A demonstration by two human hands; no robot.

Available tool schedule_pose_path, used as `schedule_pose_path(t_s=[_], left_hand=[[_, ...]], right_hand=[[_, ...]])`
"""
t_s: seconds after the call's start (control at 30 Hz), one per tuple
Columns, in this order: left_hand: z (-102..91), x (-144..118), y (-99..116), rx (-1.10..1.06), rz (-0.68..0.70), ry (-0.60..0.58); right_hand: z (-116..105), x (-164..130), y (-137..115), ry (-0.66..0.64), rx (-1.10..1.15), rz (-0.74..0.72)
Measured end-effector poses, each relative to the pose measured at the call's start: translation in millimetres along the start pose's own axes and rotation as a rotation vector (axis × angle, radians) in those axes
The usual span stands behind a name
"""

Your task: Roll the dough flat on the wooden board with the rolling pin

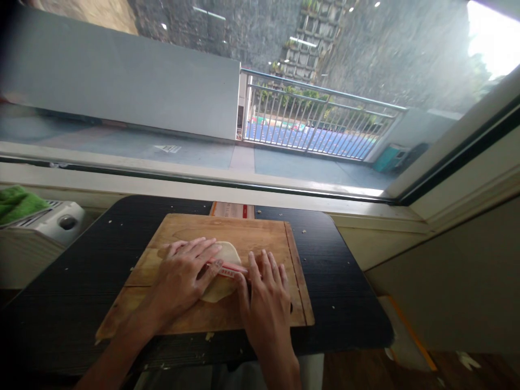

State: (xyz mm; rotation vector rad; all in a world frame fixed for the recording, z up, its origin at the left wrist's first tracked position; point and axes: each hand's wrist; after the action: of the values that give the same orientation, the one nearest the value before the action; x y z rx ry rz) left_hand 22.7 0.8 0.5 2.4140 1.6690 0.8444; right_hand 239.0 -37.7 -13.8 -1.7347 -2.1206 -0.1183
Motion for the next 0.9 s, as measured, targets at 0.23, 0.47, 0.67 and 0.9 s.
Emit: schedule_pose_path(t_s=[0.23,0.47,0.67,0.9], left_hand=[[0.2,2.3,-2.9,0.04,-0.006,0.007],[0.1,2.6,-3.2,0.046,-0.039,0.033],[-1.0,1.9,-3.2,0.052,-0.049,0.028],[-5.5,0.1,-0.2,0.047,-0.097,0.087]], right_hand=[[-12.0,45.5,-2.3,-0.151,-0.048,0.042],[-10.6,58.5,-2.5,-0.141,-0.048,0.056],[-4.1,28.4,-4.8,-0.066,0.02,0.058],[1.4,-7.4,-8.1,0.062,0.086,0.018]])
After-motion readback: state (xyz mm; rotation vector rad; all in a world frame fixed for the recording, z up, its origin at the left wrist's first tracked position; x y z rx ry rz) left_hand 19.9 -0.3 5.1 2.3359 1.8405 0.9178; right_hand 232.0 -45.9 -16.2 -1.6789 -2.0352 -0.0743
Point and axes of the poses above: each hand's wrist, its own x-axis towards the middle knuckle, its own z-axis out of the palm, y = z × x, and after that the axes turned 3 degrees about -x, right-handed
